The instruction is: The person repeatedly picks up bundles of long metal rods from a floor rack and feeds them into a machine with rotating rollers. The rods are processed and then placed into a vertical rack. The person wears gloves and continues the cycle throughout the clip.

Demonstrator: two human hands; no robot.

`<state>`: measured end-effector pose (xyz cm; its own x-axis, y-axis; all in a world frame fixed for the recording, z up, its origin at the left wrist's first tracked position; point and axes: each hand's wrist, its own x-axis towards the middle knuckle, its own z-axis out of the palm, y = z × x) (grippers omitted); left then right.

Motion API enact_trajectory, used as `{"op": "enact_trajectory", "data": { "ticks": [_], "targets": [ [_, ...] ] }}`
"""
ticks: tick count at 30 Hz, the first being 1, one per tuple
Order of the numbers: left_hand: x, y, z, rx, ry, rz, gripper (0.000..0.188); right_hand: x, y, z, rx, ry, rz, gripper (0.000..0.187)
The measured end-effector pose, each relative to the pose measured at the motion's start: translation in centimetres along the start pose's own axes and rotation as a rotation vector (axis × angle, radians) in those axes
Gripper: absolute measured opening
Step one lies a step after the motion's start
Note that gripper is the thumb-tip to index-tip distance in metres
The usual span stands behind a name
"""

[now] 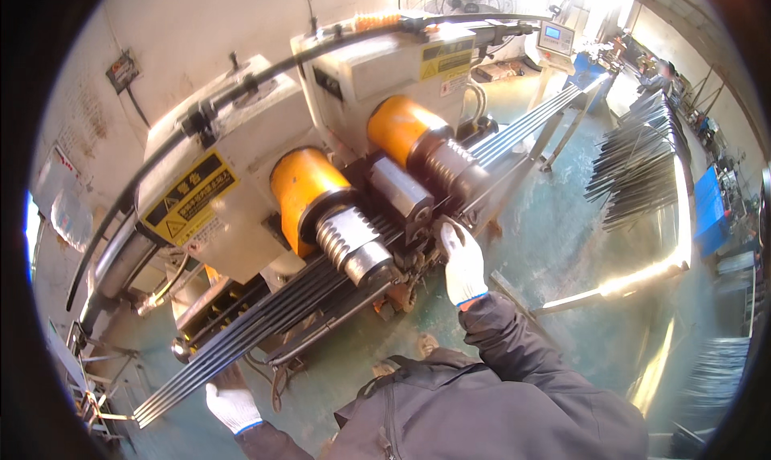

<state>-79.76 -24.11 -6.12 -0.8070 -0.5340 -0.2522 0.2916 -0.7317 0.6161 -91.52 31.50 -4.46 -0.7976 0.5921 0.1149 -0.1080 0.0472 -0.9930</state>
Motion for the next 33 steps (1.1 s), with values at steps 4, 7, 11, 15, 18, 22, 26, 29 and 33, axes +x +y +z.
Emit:
{"op": "enact_trajectory", "data": {
  "ticks": [4, 7, 11, 15, 18, 22, 26, 29, 33],
  "targets": [
    [-1.9, -0.9, 3.5, 0.016, 0.109, 0.072, 0.061, 1.9, -1.3, 1.3, 0.178, -0.046, 0.143, 0.053],
    [-2.8, -0.1, 6.2, -0.02, 0.09, 0.149, 0.061, 2.9, -1.6, 2.0, 0.328, -0.077, 0.225, 0.053],
    [-3.8, 4.7, 11.2, -0.064, 0.002, 0.303, 0.069, 4.0, -1.6, 3.0, 0.495, -0.105, 0.337, 0.051],
    [-4.6, 10.7, 18.6, 0.122, 0.016, 0.458, 0.07, 4.9, -2.2, 3.8, 0.449, -0.121, 0.317, 0.046],
    [-3.9, 11.6, 23.9, 0.402, -0.004, 0.601, 0.068, 5.8, -3.1, 4.4, 0.543, -0.1, 0.369, 0.042],
    [-3.4, 9.5, 29.6, 0.526, -0.183, 0.672, 0.053, 7.2, -3.1, 4.5, 0.696, -0.147, 0.303, 0.028],
    [-5.5, 8.2, 35.5, 0.62, -0.216, 0.683, 0.053, 8.3, -1.8, 4.4, 0.559, -0.217, 0.172, 0.033],
    [-7.4, 6.0, 39.3, 0.798, -0.341, 0.774, 0.052, 8.6, -1.2, 4.3, 0.326, -0.235, -0.061, 0.03],
    [-8.4, 2.1, 43.8, 0.868, -0.394, 0.775, 0.05, 8.5, -1.4, 3.9, 0.649, -0.28, 0.29, 0.03]
  ]
}}
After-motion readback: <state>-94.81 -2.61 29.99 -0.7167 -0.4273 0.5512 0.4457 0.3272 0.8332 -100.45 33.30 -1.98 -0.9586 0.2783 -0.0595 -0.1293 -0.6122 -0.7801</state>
